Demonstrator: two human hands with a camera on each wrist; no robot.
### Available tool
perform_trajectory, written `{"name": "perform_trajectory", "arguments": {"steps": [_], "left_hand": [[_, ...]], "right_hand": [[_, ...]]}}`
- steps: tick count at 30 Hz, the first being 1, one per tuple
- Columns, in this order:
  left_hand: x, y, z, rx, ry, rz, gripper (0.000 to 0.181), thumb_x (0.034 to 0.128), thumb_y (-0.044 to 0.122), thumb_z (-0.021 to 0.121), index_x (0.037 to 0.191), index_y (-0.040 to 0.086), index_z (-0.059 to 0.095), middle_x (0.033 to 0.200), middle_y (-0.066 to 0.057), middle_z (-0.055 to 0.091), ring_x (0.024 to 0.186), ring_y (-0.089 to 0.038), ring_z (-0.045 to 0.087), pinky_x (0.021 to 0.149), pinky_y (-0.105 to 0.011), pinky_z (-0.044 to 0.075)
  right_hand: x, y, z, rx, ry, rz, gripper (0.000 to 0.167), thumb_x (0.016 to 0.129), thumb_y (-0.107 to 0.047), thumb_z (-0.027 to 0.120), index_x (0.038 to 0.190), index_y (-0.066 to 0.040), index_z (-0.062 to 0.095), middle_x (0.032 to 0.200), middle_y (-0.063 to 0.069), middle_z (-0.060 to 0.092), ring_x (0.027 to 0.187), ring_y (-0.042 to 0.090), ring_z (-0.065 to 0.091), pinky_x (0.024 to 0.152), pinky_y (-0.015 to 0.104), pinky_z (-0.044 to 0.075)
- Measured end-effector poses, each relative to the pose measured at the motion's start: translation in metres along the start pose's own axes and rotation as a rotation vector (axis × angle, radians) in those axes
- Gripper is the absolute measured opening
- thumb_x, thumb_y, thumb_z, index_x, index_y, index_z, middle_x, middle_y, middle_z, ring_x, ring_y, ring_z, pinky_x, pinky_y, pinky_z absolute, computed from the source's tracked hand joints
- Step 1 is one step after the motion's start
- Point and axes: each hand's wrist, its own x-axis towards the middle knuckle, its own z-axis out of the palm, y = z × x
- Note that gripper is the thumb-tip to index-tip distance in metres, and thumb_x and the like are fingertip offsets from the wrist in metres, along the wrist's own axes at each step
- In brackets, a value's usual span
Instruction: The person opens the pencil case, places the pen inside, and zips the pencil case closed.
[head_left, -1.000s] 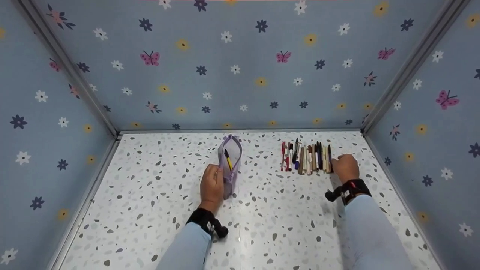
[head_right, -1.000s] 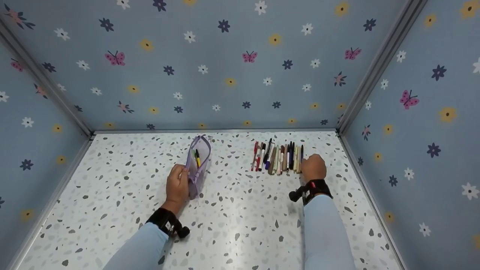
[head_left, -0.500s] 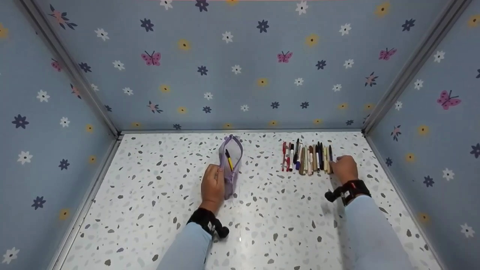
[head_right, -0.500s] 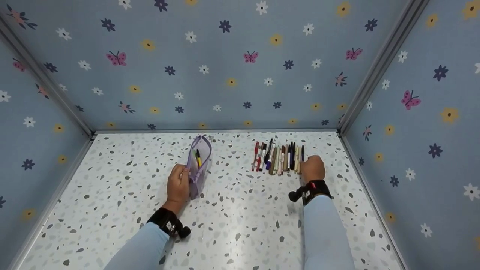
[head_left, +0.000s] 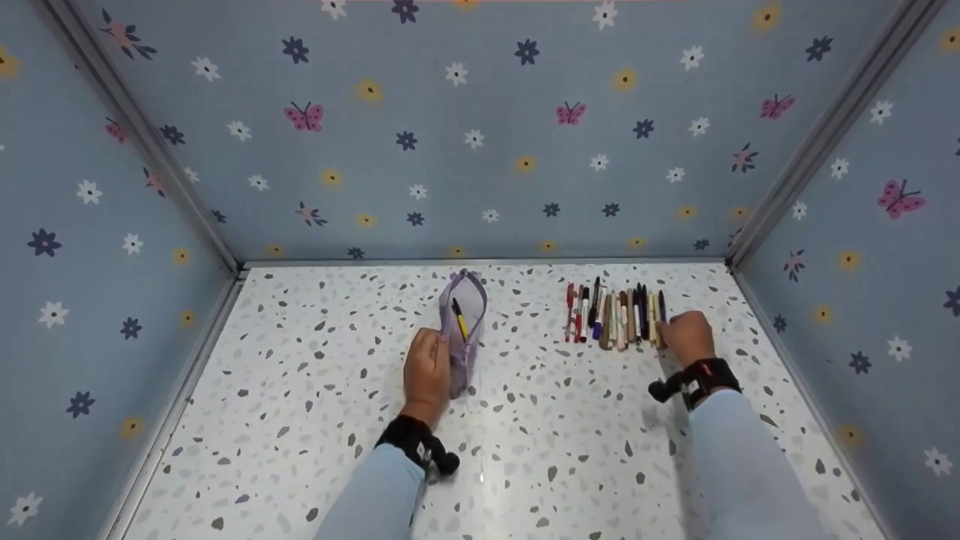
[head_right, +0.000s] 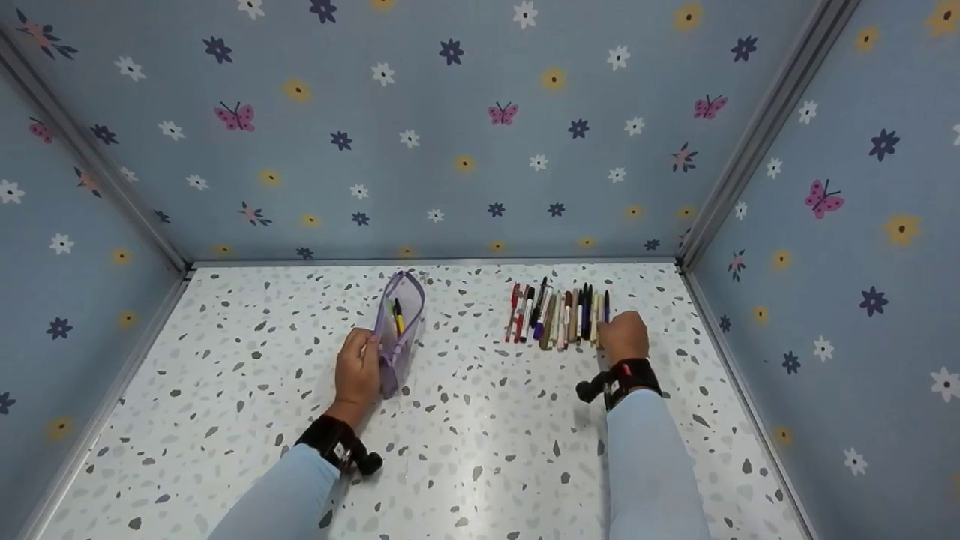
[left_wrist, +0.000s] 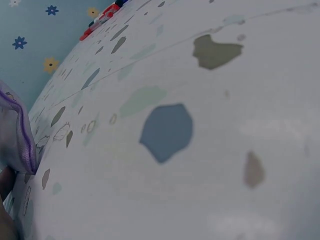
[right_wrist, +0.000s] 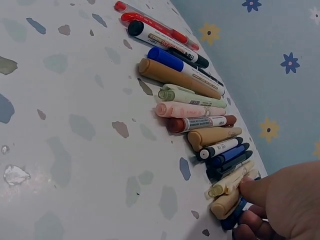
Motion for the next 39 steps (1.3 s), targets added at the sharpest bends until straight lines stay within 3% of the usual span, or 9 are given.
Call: {"name": "perform_trajectory", "arguments": {"steps": [5, 12, 17, 26, 29, 31, 33, 35, 39], "left_hand": [[0.000, 0.000, 0.000, -0.016, 0.005, -0.001, 0.027, 0.1156, 0.016, 0.055, 0.090, 0.008, 0.056, 0.095, -0.010, 0.059, 0.086, -0.026, 0.055, 0.080, -0.041, 0.049], [0.001, 0.002, 0.000, -0.014, 0.001, -0.012, 0.025, 0.1142, 0.016, 0.055, 0.090, 0.008, 0.057, 0.096, -0.010, 0.059, 0.088, -0.026, 0.056, 0.082, -0.042, 0.051], [0.001, 0.003, 0.001, -0.006, 0.009, -0.010, 0.024, 0.1136, 0.015, 0.057, 0.091, 0.007, 0.058, 0.097, -0.011, 0.060, 0.089, -0.027, 0.058, 0.082, -0.043, 0.052], [0.002, 0.003, 0.000, -0.013, -0.013, -0.031, 0.026, 0.1145, 0.017, 0.056, 0.091, 0.007, 0.059, 0.097, -0.011, 0.060, 0.089, -0.027, 0.057, 0.082, -0.043, 0.052], [0.001, 0.001, 0.000, -0.014, -0.008, -0.025, 0.026, 0.1147, 0.017, 0.056, 0.091, 0.007, 0.059, 0.097, -0.011, 0.060, 0.089, -0.027, 0.057, 0.082, -0.043, 0.052], [0.001, 0.001, 0.000, -0.014, -0.001, -0.020, 0.025, 0.1145, 0.016, 0.056, 0.091, 0.007, 0.059, 0.097, -0.011, 0.061, 0.089, -0.027, 0.058, 0.083, -0.044, 0.052], [0.000, 0.001, 0.000, -0.011, 0.004, -0.015, 0.025, 0.1145, 0.016, 0.056, 0.091, 0.007, 0.059, 0.096, -0.010, 0.060, 0.089, -0.027, 0.058, 0.083, -0.043, 0.052], [0.000, 0.002, 0.000, -0.006, 0.006, -0.012, 0.025, 0.1146, 0.015, 0.056, 0.091, 0.007, 0.058, 0.096, -0.010, 0.060, 0.089, -0.027, 0.058, 0.083, -0.043, 0.052], [0.000, 0.004, -0.002, -0.003, 0.003, -0.019, 0.025, 0.1148, 0.016, 0.056, 0.091, 0.007, 0.058, 0.096, -0.009, 0.060, 0.089, -0.026, 0.058, 0.082, -0.043, 0.052]], "right_hand": [[0.006, 0.002, -0.001, -0.002, 0.003, -0.028, 0.043, 0.107, -0.022, 0.072, 0.070, -0.002, 0.078, 0.059, 0.003, 0.068, 0.055, 0.017, 0.058, 0.061, 0.032, 0.046], [0.011, 0.003, -0.002, 0.059, -0.024, 0.003, 0.037, 0.090, -0.008, 0.067, 0.053, -0.012, 0.064, 0.048, -0.005, 0.052, 0.048, 0.019, 0.050, 0.055, 0.034, 0.044], [0.011, 0.002, -0.002, 0.043, -0.042, 0.004, 0.042, 0.094, -0.011, 0.066, 0.053, -0.017, 0.059, 0.049, -0.007, 0.051, 0.050, 0.017, 0.050, 0.057, 0.033, 0.044], [0.013, -0.003, -0.006, 0.069, -0.071, 0.066, 0.032, 0.086, -0.002, 0.059, 0.057, -0.016, 0.054, 0.054, -0.005, 0.051, 0.055, 0.020, 0.052, 0.058, 0.033, 0.047], [0.011, -0.011, -0.007, 0.048, -0.054, 0.057, 0.026, 0.097, -0.010, 0.056, 0.075, -0.003, 0.068, 0.074, 0.010, 0.069, 0.072, 0.028, 0.065, 0.068, 0.038, 0.055], [0.009, -0.018, -0.007, 0.060, -0.060, 0.065, 0.035, 0.105, -0.017, 0.054, 0.103, 0.008, 0.078, 0.102, 0.023, 0.079, 0.096, 0.039, 0.074, 0.086, 0.046, 0.062], [0.005, -0.028, -0.006, 0.095, -0.062, 0.069, 0.048, 0.110, -0.024, 0.054, 0.140, 0.009, 0.072, 0.141, 0.030, 0.073, 0.127, 0.044, 0.071, 0.108, 0.053, 0.060], [0.002, -0.039, -0.004, 0.148, -0.065, 0.079, 0.056, 0.112, -0.026, 0.056, 0.159, 0.004, 0.059, 0.157, 0.031, 0.064, 0.140, 0.045, 0.066, 0.119, 0.058, 0.054], [-0.004, -0.064, 0.005, 0.244, -0.058, 0.029, 0.064, 0.112, -0.023, 0.060, 0.173, -0.008, 0.045, 0.147, 0.026, 0.070, 0.119, 0.037, 0.073, 0.096, 0.048, 0.059]]}}
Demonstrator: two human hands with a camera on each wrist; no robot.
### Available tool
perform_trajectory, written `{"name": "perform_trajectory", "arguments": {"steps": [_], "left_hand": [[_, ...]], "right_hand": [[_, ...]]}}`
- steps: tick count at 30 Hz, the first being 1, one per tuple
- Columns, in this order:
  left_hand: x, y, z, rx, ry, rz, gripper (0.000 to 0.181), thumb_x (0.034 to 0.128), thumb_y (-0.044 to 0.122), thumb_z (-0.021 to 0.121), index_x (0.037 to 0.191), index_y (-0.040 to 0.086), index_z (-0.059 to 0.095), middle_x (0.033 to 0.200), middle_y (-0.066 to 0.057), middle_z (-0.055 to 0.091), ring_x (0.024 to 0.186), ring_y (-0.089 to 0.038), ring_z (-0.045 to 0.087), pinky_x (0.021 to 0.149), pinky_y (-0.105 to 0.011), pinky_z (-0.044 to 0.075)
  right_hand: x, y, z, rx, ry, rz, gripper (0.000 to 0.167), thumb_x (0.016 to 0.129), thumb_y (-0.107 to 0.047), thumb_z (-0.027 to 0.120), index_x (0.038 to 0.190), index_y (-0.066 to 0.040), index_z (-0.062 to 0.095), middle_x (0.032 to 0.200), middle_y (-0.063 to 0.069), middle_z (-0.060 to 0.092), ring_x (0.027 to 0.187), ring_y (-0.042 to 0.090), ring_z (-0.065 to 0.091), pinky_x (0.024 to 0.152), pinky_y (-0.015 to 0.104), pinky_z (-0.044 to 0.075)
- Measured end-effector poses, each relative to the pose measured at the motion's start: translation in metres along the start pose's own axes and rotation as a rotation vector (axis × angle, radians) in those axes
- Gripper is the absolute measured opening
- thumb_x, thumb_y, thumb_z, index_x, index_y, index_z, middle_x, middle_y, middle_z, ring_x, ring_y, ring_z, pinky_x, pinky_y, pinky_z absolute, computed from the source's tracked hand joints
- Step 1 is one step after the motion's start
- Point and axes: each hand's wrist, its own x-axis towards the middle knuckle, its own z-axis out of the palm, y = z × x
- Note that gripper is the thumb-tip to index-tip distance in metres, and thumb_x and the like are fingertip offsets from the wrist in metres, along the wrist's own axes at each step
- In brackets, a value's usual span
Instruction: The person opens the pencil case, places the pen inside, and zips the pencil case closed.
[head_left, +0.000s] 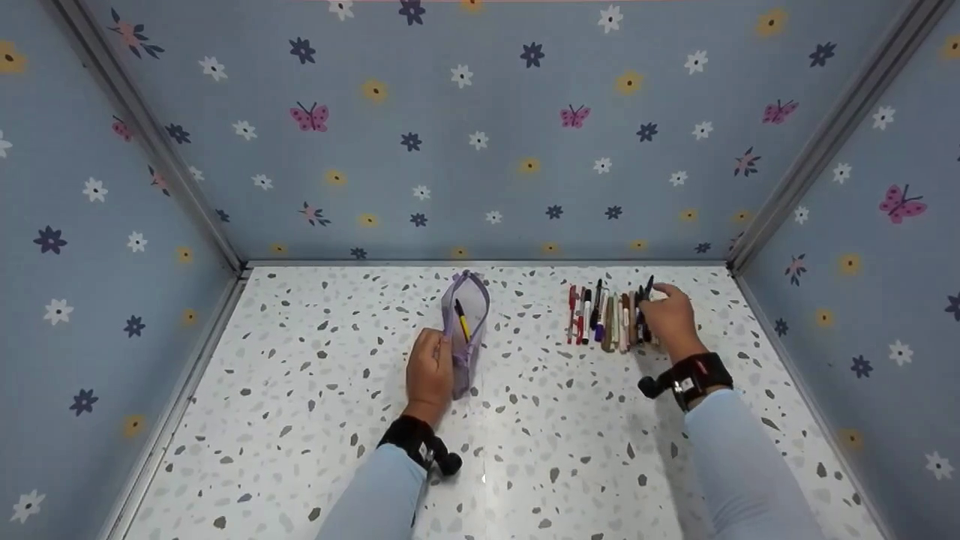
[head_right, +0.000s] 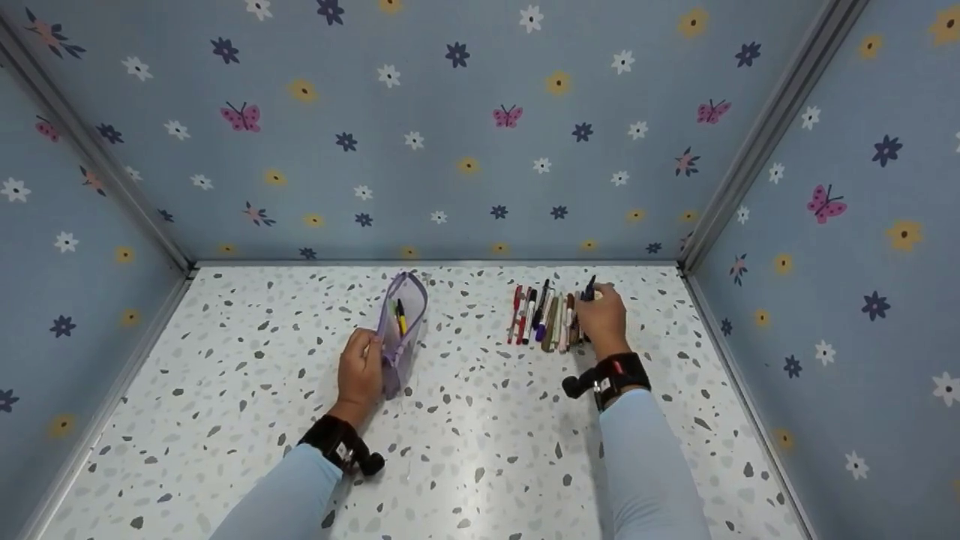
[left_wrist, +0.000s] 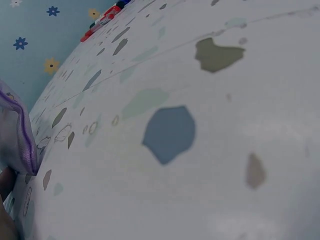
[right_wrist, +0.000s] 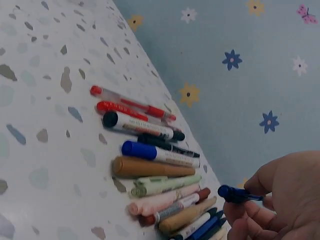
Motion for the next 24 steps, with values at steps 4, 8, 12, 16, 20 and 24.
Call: {"name": "perform_trajectory", "arguments": {"steps": [4, 8, 12, 16, 20, 24], "left_hand": [[0.000, 0.000, 0.000, -0.003, 0.004, -0.002, 0.024, 0.1142, 0.015, 0.057, 0.092, 0.007, 0.059, 0.096, -0.010, 0.060, 0.089, -0.027, 0.058, 0.083, -0.044, 0.053], [0.000, -0.002, 0.000, -0.015, 0.001, -0.002, 0.024, 0.1141, 0.015, 0.058, 0.091, 0.008, 0.059, 0.097, -0.008, 0.060, 0.089, -0.025, 0.059, 0.084, -0.042, 0.054], [0.000, -0.002, 0.000, -0.053, 0.002, -0.006, 0.024, 0.1144, 0.014, 0.057, 0.092, 0.008, 0.059, 0.098, -0.008, 0.060, 0.090, -0.023, 0.059, 0.084, -0.039, 0.054], [-0.001, -0.003, -0.001, -0.086, -0.008, -0.027, 0.023, 0.1154, 0.013, 0.056, 0.093, 0.008, 0.060, 0.097, -0.008, 0.060, 0.089, -0.022, 0.058, 0.083, -0.037, 0.053], [-0.002, -0.001, -0.002, -0.107, -0.035, -0.053, 0.021, 0.1163, 0.013, 0.056, 0.098, 0.006, 0.064, 0.098, -0.010, 0.065, 0.090, -0.024, 0.062, 0.085, -0.039, 0.054], [-0.003, -0.001, -0.002, -0.118, -0.061, -0.039, 0.022, 0.1164, 0.014, 0.056, 0.105, 0.001, 0.070, 0.104, -0.012, 0.071, 0.096, -0.027, 0.068, 0.090, -0.045, 0.057]], "right_hand": [[-0.008, -0.021, 0.017, 0.011, -0.012, -0.089, 0.062, 0.110, -0.018, 0.062, 0.171, -0.014, 0.051, 0.135, 0.021, 0.073, 0.093, 0.027, 0.075, 0.073, 0.036, 0.058], [-0.016, -0.041, 0.035, 0.006, -0.026, -0.147, 0.054, 0.108, -0.016, 0.063, 0.162, -0.013, 0.063, 0.135, 0.019, 0.072, 0.095, 0.024, 0.074, 0.072, 0.029, 0.059], [-0.024, -0.060, 0.053, 0.014, -0.060, -0.208, 0.050, 0.107, -0.016, 0.069, 0.157, -0.012, 0.068, 0.137, 0.018, 0.071, 0.098, 0.028, 0.074, 0.071, 0.024, 0.056], [-0.034, -0.080, 0.075, 0.021, -0.101, -0.267, 0.047, 0.105, -0.017, 0.077, 0.152, -0.012, 0.072, 0.130, 0.016, 0.075, 0.094, 0.025, 0.075, 0.064, 0.023, 0.052], [-0.045, -0.097, 0.100, 0.046, -0.142, -0.344, 0.045, 0.104, -0.017, 0.081, 0.148, -0.010, 0.073, 0.126, 0.016, 0.079, 0.099, 0.027, 0.081, 0.070, 0.025, 0.057], [-0.057, -0.113, 0.119, 0.057, -0.174, -0.409, 0.042, 0.104, -0.017, 0.083, 0.145, -0.010, 0.074, 0.125, 0.015, 0.080, 0.103, 0.035, 0.083, 0.080, 0.032, 0.063]]}}
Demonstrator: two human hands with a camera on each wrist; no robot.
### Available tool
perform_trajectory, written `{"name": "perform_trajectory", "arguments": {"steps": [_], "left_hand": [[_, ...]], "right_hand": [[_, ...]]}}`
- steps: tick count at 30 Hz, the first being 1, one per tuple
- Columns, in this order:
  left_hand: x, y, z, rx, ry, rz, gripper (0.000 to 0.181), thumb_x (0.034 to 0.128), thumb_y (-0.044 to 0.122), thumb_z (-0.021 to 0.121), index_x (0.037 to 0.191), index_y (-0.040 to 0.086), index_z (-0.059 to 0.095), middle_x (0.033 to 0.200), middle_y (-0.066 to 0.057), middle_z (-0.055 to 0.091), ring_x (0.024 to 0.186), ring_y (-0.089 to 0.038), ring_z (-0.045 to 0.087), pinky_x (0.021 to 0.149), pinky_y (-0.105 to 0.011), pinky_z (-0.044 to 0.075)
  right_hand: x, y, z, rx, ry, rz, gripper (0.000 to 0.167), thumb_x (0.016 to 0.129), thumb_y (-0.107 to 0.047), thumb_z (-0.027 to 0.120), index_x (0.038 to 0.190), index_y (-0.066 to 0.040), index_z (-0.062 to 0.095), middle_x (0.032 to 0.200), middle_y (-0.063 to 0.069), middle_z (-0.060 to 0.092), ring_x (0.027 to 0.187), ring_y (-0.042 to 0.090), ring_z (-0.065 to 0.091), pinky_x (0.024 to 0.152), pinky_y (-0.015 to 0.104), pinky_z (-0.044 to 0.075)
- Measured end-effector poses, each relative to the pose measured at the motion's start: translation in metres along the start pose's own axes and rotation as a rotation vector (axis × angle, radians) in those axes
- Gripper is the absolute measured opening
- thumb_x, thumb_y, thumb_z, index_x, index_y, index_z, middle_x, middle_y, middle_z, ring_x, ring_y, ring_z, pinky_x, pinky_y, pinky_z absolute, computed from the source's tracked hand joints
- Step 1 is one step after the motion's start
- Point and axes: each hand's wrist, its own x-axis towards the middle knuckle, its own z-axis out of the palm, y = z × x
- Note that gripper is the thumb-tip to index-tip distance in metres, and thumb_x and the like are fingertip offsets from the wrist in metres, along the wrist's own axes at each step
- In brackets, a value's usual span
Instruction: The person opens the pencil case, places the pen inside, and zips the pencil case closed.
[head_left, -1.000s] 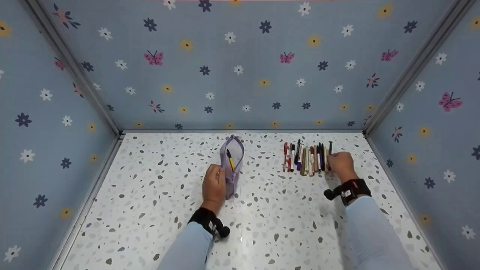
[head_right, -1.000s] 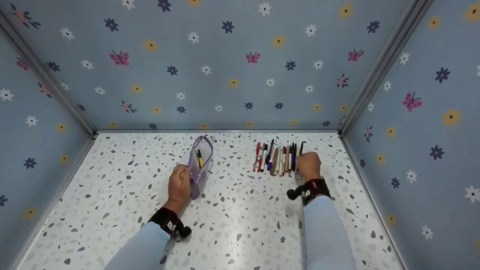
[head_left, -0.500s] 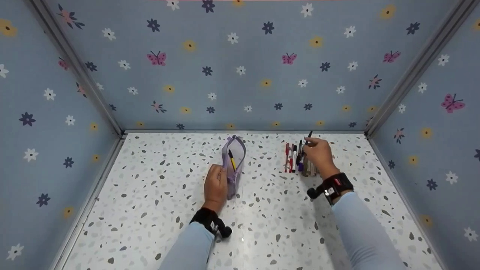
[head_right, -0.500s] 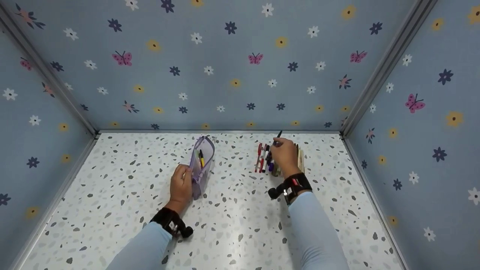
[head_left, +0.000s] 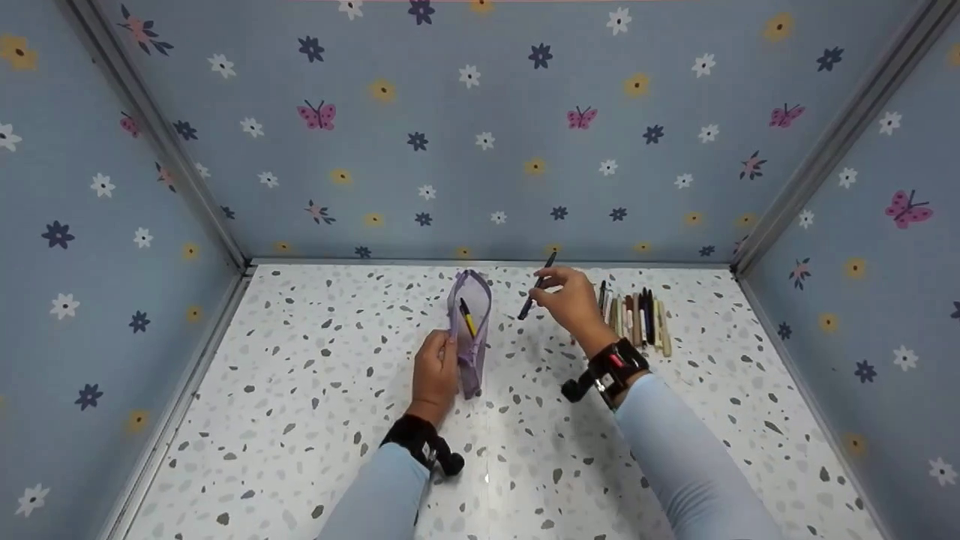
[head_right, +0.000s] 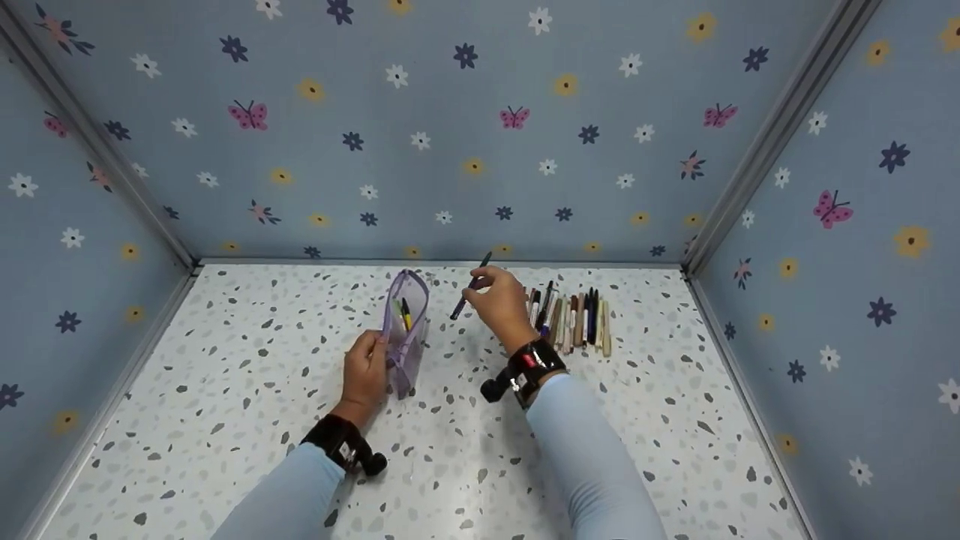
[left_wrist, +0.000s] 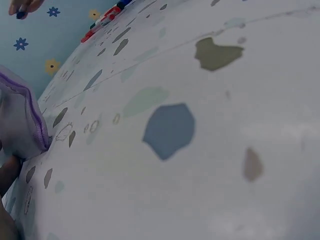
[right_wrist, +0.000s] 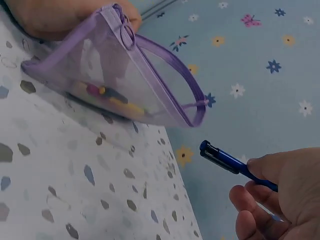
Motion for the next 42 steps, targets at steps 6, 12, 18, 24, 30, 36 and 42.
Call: {"name": "perform_trajectory", "arguments": {"steps": [6, 12, 18, 24, 30, 36, 42], "left_hand": [[0.001, 0.001, 0.002, 0.031, -0.025, 0.045, 0.020, 0.1153, 0.014, 0.057, 0.104, 0.002, 0.067, 0.102, -0.013, 0.069, 0.093, -0.030, 0.067, 0.089, -0.050, 0.057], [0.002, 0.000, 0.003, 0.051, -0.039, 0.085, 0.017, 0.1143, 0.013, 0.058, 0.104, 0.003, 0.067, 0.105, -0.014, 0.070, 0.098, -0.032, 0.070, 0.092, -0.051, 0.058], [0.002, 0.000, 0.002, 0.034, -0.052, 0.079, 0.018, 0.1154, 0.014, 0.057, 0.104, 0.004, 0.067, 0.105, -0.013, 0.070, 0.097, -0.029, 0.069, 0.091, -0.049, 0.059], [0.001, 0.000, 0.001, 0.039, -0.052, 0.051, 0.020, 0.1160, 0.015, 0.057, 0.109, 0.003, 0.072, 0.109, -0.012, 0.073, 0.101, -0.030, 0.073, 0.095, -0.051, 0.059], [0.001, -0.002, 0.002, 0.046, -0.034, 0.045, 0.019, 0.1157, 0.014, 0.057, 0.105, 0.003, 0.069, 0.104, -0.012, 0.070, 0.094, -0.029, 0.068, 0.090, -0.050, 0.057], [0.000, -0.002, 0.003, 0.047, -0.010, 0.058, 0.017, 0.1137, 0.011, 0.057, 0.099, 0.004, 0.064, 0.093, -0.011, 0.064, 0.083, -0.025, 0.060, 0.079, -0.044, 0.053], [-0.001, -0.002, 0.002, 0.056, -0.008, 0.036, 0.019, 0.1142, 0.014, 0.057, 0.098, 0.005, 0.063, 0.090, -0.011, 0.063, 0.081, -0.026, 0.059, 0.077, -0.043, 0.052]], "right_hand": [[0.001, -0.018, 0.026, -0.044, 0.016, -0.060, 0.038, 0.101, -0.018, 0.087, 0.137, -0.011, 0.078, 0.119, 0.010, 0.084, 0.096, 0.025, 0.083, 0.078, 0.034, 0.063], [-0.001, -0.027, 0.050, -0.080, -0.013, -0.119, 0.035, 0.100, -0.014, 0.088, 0.133, -0.007, 0.078, 0.115, 0.013, 0.083, 0.094, 0.025, 0.079, 0.076, 0.033, 0.061], [-0.007, -0.029, 0.066, -0.183, -0.114, -0.160, 0.035, 0.101, -0.016, 0.087, 0.134, -0.008, 0.078, 0.114, 0.011, 0.082, 0.088, 0.021, 0.075, 0.075, 0.035, 0.061], [-0.009, -0.027, 0.071, -0.261, -0.281, -0.225, 0.029, 0.105, -0.010, 0.081, 0.133, -0.005, 0.081, 0.116, 0.013, 0.084, 0.095, 0.024, 0.079, 0.079, 0.036, 0.063], [-0.009, -0.025, 0.058, -0.237, -0.277, -0.226, 0.028, 0.109, -0.009, 0.074, 0.136, -0.008, 0.081, 0.132, 0.014, 0.083, 0.112, 0.031, 0.081, 0.091, 0.042, 0.067], [-0.005, -0.006, 0.021, -0.154, -0.229, -0.140, 0.025, 0.112, -0.013, 0.071, 0.133, -0.007, 0.081, 0.129, 0.015, 0.082, 0.110, 0.034, 0.081, 0.091, 0.045, 0.067], [-0.003, 0.029, -0.026, -0.164, -0.127, -0.018, 0.026, 0.112, -0.017, 0.070, 0.134, -0.007, 0.078, 0.127, 0.018, 0.080, 0.108, 0.032, 0.077, 0.084, 0.037, 0.063]]}}
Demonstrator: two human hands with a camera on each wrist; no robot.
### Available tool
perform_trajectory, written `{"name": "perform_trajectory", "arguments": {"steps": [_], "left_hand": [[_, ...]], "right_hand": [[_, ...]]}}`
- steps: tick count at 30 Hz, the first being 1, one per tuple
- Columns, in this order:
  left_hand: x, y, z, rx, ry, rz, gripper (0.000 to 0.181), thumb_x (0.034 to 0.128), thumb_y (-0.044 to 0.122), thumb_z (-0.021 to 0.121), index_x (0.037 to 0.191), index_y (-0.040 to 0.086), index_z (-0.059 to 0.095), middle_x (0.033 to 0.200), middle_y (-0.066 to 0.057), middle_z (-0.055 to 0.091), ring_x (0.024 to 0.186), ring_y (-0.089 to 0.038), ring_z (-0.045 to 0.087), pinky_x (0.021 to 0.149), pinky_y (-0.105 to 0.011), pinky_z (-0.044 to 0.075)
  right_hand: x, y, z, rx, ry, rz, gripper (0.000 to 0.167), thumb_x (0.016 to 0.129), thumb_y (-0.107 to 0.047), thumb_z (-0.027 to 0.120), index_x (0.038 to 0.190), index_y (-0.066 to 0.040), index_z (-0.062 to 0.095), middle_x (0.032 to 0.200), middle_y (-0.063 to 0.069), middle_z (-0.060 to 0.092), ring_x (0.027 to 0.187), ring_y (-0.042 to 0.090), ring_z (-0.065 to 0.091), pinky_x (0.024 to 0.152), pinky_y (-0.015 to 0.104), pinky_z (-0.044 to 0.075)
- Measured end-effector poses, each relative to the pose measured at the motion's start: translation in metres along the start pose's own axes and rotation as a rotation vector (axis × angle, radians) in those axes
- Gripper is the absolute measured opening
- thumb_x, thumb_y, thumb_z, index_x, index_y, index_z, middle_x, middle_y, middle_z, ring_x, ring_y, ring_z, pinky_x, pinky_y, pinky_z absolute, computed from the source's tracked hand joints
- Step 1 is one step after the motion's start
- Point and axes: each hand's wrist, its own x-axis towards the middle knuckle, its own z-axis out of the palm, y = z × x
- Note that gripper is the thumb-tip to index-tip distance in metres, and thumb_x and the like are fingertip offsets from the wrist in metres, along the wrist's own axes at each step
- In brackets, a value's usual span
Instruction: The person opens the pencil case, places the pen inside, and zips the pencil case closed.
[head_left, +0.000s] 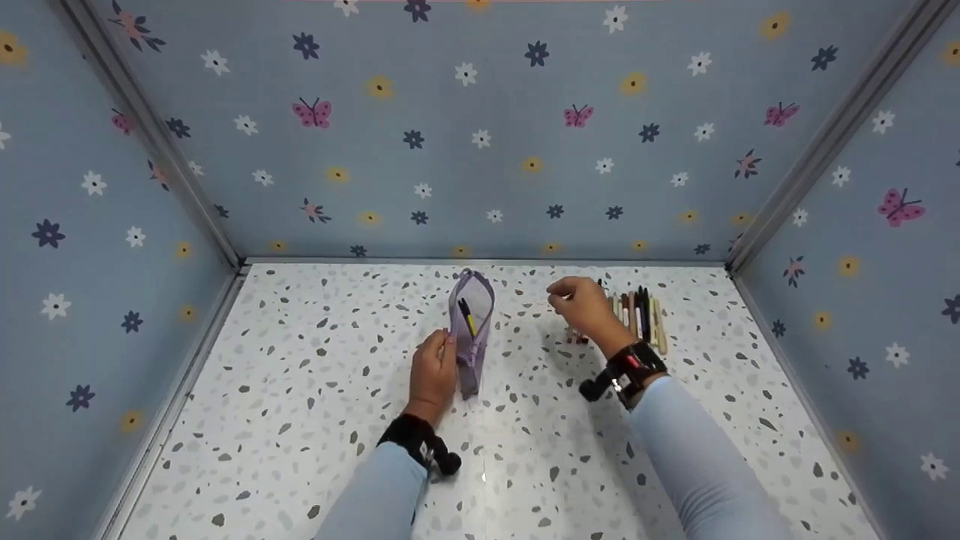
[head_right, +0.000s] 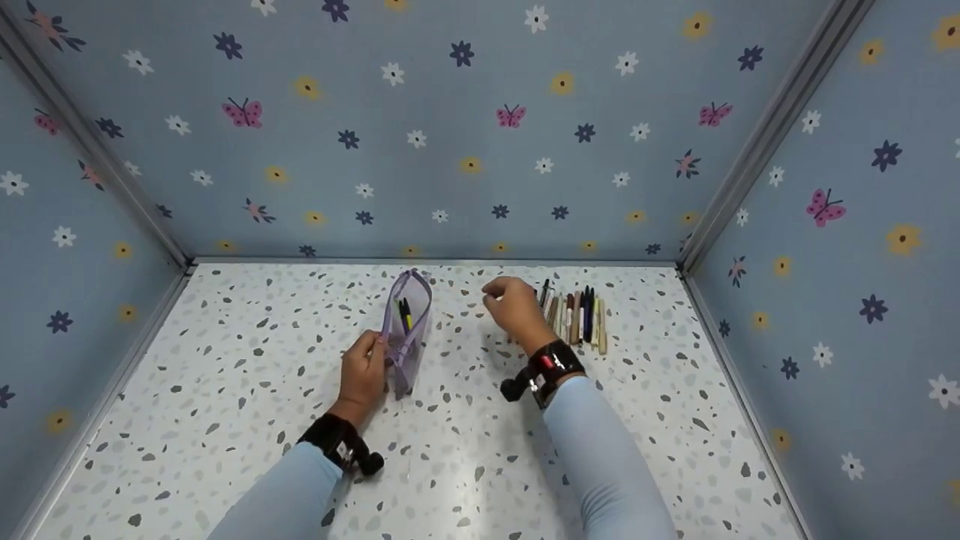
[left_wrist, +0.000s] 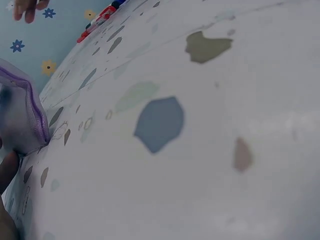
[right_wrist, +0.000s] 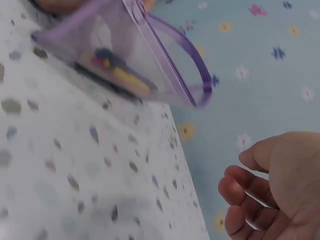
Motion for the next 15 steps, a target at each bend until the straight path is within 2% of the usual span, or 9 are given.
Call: {"name": "perform_trajectory", "arguments": {"steps": [5, 11, 13, 15], "left_hand": [[0.000, -0.001, 0.000, 0.011, 0.016, 0.024, 0.017, 0.1126, 0.013, 0.058, 0.101, 0.004, 0.066, 0.096, -0.012, 0.071, 0.087, -0.031, 0.068, 0.082, -0.051, 0.058], [0.001, 0.001, -0.001, 0.004, 0.006, 0.028, 0.017, 0.1128, 0.013, 0.058, 0.103, 0.003, 0.068, 0.101, -0.013, 0.072, 0.094, -0.033, 0.070, 0.089, -0.053, 0.059], [0.002, 0.001, 0.000, 0.001, 0.002, 0.025, 0.017, 0.1129, 0.012, 0.058, 0.103, 0.002, 0.068, 0.102, -0.014, 0.072, 0.095, -0.033, 0.070, 0.090, -0.052, 0.059], [0.001, 0.002, 0.000, -0.002, -0.002, 0.024, 0.017, 0.1127, 0.012, 0.058, 0.103, 0.002, 0.068, 0.103, -0.014, 0.071, 0.095, -0.033, 0.069, 0.090, -0.052, 0.058]], "right_hand": [[-0.004, 0.036, -0.027, -0.030, 0.032, 0.100, 0.027, 0.111, -0.019, 0.069, 0.133, -0.006, 0.078, 0.132, 0.017, 0.077, 0.100, 0.025, 0.072, 0.079, 0.033, 0.060], [-0.008, 0.073, -0.053, -0.037, 0.122, 0.246, 0.032, 0.112, -0.021, 0.065, 0.137, -0.004, 0.075, 0.137, 0.019, 0.074, 0.108, 0.028, 0.071, 0.093, 0.044, 0.060], [-0.010, 0.086, -0.060, -0.041, 0.132, 0.275, 0.034, 0.113, -0.021, 0.063, 0.140, -0.003, 0.074, 0.139, 0.021, 0.073, 0.105, 0.029, 0.071, 0.090, 0.044, 0.060], [-0.014, 0.100, -0.067, -0.050, 0.142, 0.289, 0.035, 0.114, -0.021, 0.062, 0.141, -0.001, 0.073, 0.139, 0.023, 0.073, 0.097, 0.029, 0.072, 0.082, 0.043, 0.060]]}}
